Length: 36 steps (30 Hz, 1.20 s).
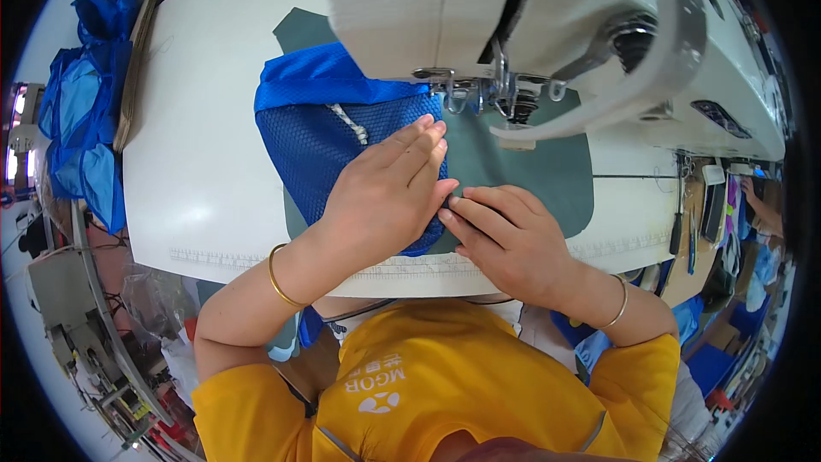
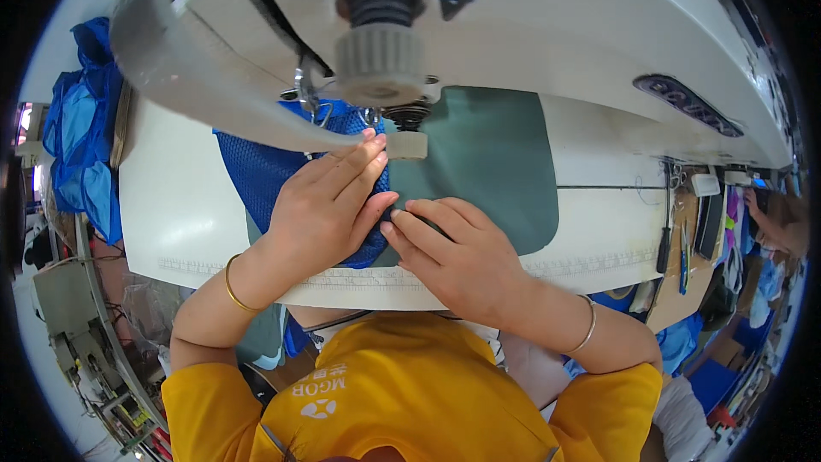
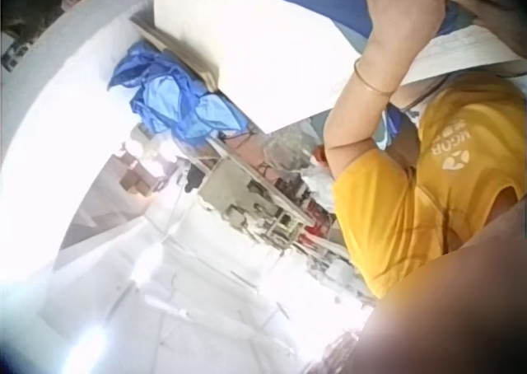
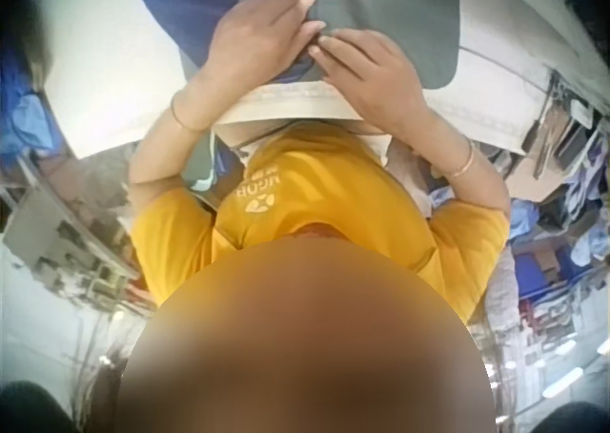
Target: Sewing a blue mesh pocket onto a green piece of material using an industrial sewing machine.
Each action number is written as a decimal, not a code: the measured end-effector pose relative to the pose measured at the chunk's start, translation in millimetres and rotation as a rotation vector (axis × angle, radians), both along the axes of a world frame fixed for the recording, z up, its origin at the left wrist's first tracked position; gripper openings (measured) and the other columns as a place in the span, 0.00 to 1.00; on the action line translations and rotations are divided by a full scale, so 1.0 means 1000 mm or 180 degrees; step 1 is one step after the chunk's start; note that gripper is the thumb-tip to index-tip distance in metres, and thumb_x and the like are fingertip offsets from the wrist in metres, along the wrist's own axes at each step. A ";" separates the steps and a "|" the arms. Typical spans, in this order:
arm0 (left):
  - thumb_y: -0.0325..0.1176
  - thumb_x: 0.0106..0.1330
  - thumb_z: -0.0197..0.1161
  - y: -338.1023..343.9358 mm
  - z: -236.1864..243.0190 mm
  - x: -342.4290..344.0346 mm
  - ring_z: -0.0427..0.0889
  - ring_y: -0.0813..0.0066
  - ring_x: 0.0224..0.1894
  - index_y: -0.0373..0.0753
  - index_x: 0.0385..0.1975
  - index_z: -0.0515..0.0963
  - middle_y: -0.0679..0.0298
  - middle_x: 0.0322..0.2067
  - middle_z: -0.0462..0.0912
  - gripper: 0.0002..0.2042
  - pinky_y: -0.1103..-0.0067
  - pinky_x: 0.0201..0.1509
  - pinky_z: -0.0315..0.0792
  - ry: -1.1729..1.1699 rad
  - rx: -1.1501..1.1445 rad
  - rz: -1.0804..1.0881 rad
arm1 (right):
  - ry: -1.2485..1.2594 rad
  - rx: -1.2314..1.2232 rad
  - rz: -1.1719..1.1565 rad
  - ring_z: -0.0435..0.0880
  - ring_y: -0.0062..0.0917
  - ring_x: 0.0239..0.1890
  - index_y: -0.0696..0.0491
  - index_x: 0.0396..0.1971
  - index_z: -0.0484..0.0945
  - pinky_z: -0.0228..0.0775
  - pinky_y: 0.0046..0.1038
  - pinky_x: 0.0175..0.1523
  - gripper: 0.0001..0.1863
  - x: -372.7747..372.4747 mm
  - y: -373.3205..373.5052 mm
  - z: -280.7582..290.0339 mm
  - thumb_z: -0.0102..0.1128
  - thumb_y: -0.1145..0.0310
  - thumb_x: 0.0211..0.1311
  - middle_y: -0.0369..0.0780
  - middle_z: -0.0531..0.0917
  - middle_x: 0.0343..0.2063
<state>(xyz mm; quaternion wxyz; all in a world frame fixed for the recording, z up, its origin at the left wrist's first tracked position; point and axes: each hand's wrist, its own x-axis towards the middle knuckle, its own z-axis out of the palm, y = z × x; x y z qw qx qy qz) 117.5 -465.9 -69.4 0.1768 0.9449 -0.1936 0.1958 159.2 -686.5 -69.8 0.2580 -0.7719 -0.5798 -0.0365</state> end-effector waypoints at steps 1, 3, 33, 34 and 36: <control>0.32 0.61 0.72 0.000 0.001 0.000 0.85 0.55 0.53 0.28 0.49 0.81 0.49 0.52 0.84 0.19 0.70 0.54 0.80 -0.0002 0.0004 0.0032 | -0.0038 0.0014 0.0001 0.80 0.34 0.53 0.58 0.50 0.83 0.74 0.37 0.59 0.20 0.001 0.000 0.000 0.68 0.69 0.56 0.40 0.81 0.49; 0.32 0.60 0.72 0.001 0.000 0.000 0.85 0.56 0.52 0.28 0.49 0.81 0.50 0.52 0.84 0.19 0.70 0.53 0.80 0.0046 0.0014 0.0013 | -0.0056 0.0023 0.0011 0.80 0.33 0.53 0.58 0.49 0.83 0.75 0.37 0.59 0.20 0.002 0.001 -0.002 0.69 0.69 0.56 0.39 0.81 0.49; 0.26 0.54 0.68 0.009 0.005 0.013 0.83 0.54 0.53 0.26 0.43 0.81 0.51 0.47 0.83 0.17 0.66 0.59 0.79 -0.0084 0.0069 -0.0326 | -0.0028 0.0314 -0.0294 0.79 0.33 0.52 0.57 0.46 0.83 0.76 0.36 0.56 0.19 0.026 0.020 -0.007 0.70 0.71 0.53 0.38 0.80 0.47; 0.26 0.54 0.68 0.008 0.004 0.013 0.83 0.54 0.54 0.25 0.43 0.81 0.51 0.47 0.83 0.17 0.66 0.59 0.79 -0.0080 0.0085 -0.0268 | -0.0027 0.0282 -0.0286 0.79 0.33 0.53 0.57 0.46 0.83 0.76 0.36 0.56 0.19 0.026 0.019 -0.007 0.70 0.71 0.53 0.38 0.80 0.47; 0.25 0.56 0.68 0.006 0.000 0.011 0.83 0.55 0.54 0.25 0.44 0.81 0.51 0.47 0.83 0.16 0.67 0.58 0.79 -0.0117 0.0121 -0.0247 | -0.0025 0.0254 -0.0284 0.79 0.33 0.53 0.57 0.47 0.82 0.76 0.36 0.57 0.19 0.026 0.018 -0.008 0.71 0.71 0.53 0.38 0.80 0.48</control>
